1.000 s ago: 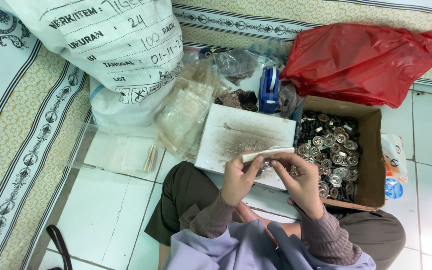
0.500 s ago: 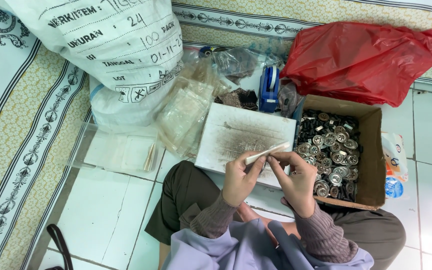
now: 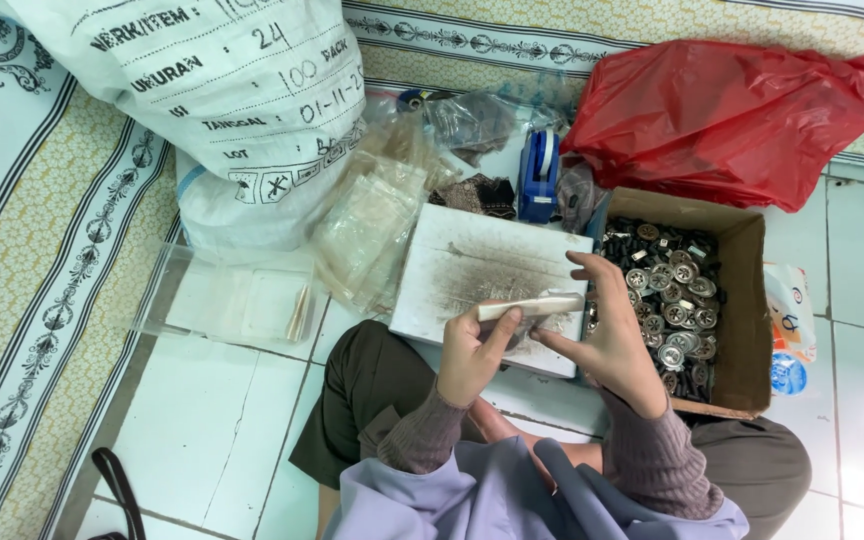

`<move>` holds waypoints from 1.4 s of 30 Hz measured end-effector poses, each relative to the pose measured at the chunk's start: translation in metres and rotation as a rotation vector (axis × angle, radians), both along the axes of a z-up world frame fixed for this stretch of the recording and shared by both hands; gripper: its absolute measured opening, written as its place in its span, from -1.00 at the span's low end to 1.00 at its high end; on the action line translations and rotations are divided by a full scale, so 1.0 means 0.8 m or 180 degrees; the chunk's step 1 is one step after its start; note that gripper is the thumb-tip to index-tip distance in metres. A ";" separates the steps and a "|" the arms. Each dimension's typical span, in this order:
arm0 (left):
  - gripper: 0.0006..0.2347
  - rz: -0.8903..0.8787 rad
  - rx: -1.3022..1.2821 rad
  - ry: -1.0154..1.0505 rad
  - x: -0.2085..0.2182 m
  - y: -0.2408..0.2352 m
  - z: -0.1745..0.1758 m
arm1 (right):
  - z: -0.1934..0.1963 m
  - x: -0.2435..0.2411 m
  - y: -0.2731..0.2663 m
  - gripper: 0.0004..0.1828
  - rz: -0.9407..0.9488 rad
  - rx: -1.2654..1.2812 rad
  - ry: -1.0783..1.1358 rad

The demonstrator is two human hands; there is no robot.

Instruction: The person handles a strip of fabric with metal buttons attached and sorts individual metal buttons from a cardboard box onto a white board.

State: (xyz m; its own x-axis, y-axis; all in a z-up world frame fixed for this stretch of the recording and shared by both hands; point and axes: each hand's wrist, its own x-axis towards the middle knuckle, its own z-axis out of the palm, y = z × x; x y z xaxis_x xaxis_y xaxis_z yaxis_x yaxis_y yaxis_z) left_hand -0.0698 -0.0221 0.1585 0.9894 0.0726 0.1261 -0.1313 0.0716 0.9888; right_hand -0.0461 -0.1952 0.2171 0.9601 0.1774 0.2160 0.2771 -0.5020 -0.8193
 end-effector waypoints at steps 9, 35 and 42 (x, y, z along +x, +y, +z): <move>-0.83 -0.0123 -0.0121 0.0135 -0.002 0.001 -0.013 | -0.059 0.009 -0.009 -0.96 -0.0027 0.0652 0.0412; -0.81 0.0551 0.2194 0.0015 -0.049 0.220 -0.064 | -0.084 0.064 0.206 -0.89 0.2160 -0.0212 0.0253; -0.82 0.1576 0.3001 0.0434 -0.062 0.309 -0.120 | -0.122 0.090 0.349 -0.84 0.2719 -0.0538 0.0150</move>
